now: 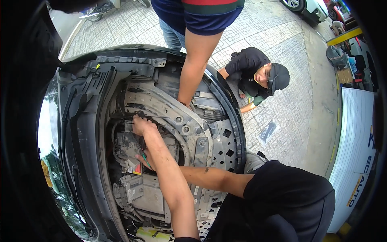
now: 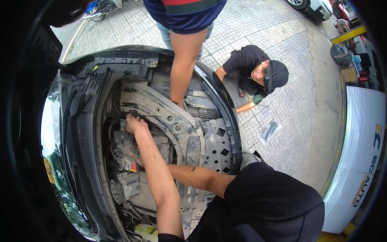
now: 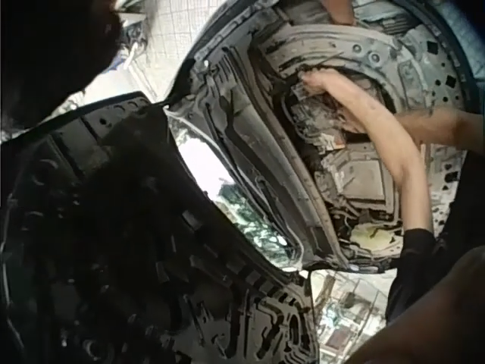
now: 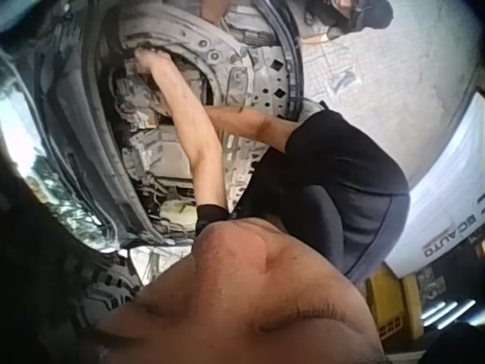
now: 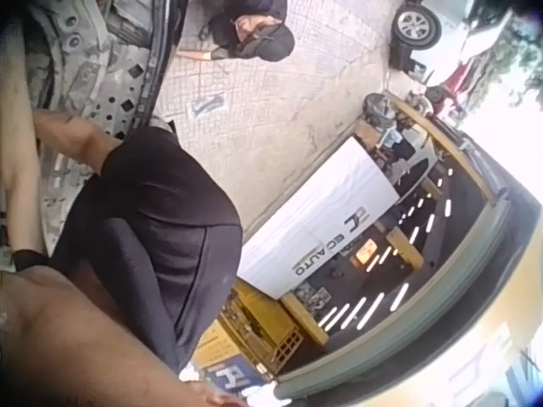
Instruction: Fixing a car bumper and wheel well liner using tools and clips.
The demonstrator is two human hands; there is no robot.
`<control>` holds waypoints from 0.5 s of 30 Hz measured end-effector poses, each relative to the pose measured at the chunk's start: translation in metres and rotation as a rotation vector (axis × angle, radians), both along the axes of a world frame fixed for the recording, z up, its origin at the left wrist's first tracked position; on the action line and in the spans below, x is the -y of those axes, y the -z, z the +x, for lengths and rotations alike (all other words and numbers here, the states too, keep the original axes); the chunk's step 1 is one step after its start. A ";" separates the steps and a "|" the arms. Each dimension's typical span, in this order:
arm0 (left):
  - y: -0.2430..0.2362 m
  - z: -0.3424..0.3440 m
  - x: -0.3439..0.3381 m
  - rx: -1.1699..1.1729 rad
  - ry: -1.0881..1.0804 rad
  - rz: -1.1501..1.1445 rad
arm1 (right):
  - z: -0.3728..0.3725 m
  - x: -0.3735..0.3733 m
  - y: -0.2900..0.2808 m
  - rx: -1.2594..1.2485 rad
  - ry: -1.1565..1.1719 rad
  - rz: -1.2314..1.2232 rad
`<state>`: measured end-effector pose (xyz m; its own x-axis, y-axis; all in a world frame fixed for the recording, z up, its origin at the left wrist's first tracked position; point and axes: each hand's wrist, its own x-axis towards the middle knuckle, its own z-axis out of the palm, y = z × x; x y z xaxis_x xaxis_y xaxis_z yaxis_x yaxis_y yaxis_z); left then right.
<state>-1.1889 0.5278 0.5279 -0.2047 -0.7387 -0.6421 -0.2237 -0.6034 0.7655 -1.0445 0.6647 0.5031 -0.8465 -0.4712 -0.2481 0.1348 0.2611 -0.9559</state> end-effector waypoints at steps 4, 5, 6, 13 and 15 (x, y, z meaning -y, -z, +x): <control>-0.047 0.072 -0.038 -0.437 0.252 0.158 | 0.093 0.034 -0.012 -0.004 -0.091 -0.075; -0.064 0.097 -0.053 -0.422 0.340 0.122 | 0.104 0.036 -0.018 -0.004 -0.118 -0.089; -0.082 0.122 -0.076 -0.386 0.344 0.022 | 0.110 0.032 -0.018 -0.003 -0.146 -0.104; -0.168 0.305 -0.069 -0.300 0.377 0.023 | 0.143 -0.039 -0.036 -0.177 -0.593 -0.109; -0.182 0.344 -0.057 -0.133 0.391 -0.082 | 0.154 -0.054 -0.030 -0.315 -0.810 -0.061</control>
<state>-0.8447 0.5843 0.7096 -0.5571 -0.6367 -0.5333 -0.3196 -0.4283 0.8452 -0.8901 0.7189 0.5332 -0.2702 -0.9627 -0.0132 -0.3436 0.1093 -0.9327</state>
